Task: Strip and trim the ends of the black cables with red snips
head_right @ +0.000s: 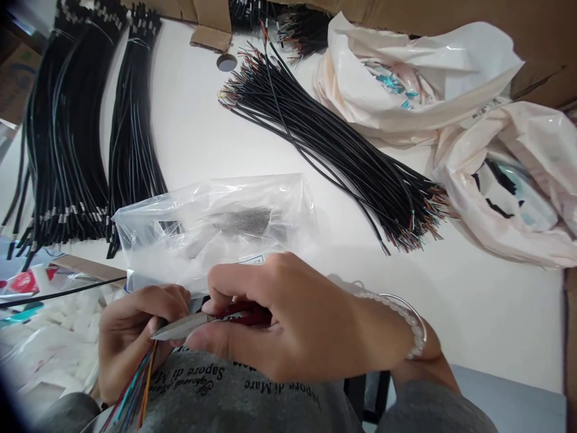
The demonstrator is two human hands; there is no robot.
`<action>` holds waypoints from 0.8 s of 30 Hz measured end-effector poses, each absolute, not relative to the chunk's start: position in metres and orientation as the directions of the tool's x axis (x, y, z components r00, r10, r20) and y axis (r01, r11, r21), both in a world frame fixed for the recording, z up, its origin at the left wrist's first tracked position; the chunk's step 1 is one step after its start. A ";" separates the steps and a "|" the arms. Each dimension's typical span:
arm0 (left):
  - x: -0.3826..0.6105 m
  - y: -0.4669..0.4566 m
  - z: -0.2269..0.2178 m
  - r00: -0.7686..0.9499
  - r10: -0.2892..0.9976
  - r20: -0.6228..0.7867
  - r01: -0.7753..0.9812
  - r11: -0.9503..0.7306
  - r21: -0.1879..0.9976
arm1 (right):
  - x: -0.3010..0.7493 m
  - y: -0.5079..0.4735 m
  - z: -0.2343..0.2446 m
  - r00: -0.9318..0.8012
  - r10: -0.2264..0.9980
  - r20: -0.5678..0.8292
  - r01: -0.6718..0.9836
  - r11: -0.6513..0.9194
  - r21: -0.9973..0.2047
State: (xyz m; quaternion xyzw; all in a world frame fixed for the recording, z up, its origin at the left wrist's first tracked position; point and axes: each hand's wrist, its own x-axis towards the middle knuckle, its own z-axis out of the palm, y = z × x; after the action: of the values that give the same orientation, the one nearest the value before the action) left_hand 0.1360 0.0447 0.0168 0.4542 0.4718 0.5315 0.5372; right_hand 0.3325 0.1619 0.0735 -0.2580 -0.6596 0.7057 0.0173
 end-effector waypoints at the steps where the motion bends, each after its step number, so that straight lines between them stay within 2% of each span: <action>1: 0.136 0.045 0.017 -0.007 0.999 -0.034 -0.147 0.033 0.989 | 0.333 0.162 0.074 -0.866 0.367 -0.339 0.324 -0.104 -0.940; 6: 0.136 0.043 0.018 -0.022 0.995 -0.100 -0.185 0.095 0.978 | 0.333 0.159 0.071 -0.827 0.464 -0.318 0.275 -0.161 -0.948; 12: 0.141 0.048 0.017 -0.059 0.954 -0.295 -0.277 0.268 0.923 | 0.327 0.175 0.059 -0.850 0.359 -0.385 0.295 -0.280 -0.913; 19: 0.151 0.066 0.010 0.000 0.839 -0.544 -0.389 0.501 0.773 | 0.320 0.197 0.038 -0.795 0.288 -0.534 0.407 -0.398 -0.822; 22: 0.153 0.069 0.009 0.026 0.820 -0.572 -0.387 0.536 0.751 | 0.316 0.197 0.037 -0.773 0.340 -0.536 0.453 -0.296 -0.841; 24: 0.153 0.067 0.008 0.017 0.827 -0.562 -0.367 0.528 0.766 | 0.313 0.193 0.039 -0.770 0.415 -0.484 0.495 -0.088 -0.864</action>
State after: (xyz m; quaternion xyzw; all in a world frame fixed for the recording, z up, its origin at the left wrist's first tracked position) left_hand 0.1527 0.0671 0.0075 0.2101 0.5474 0.4381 0.6814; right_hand 0.3133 0.1931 0.0389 -0.3376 -0.6744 0.6559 -0.0305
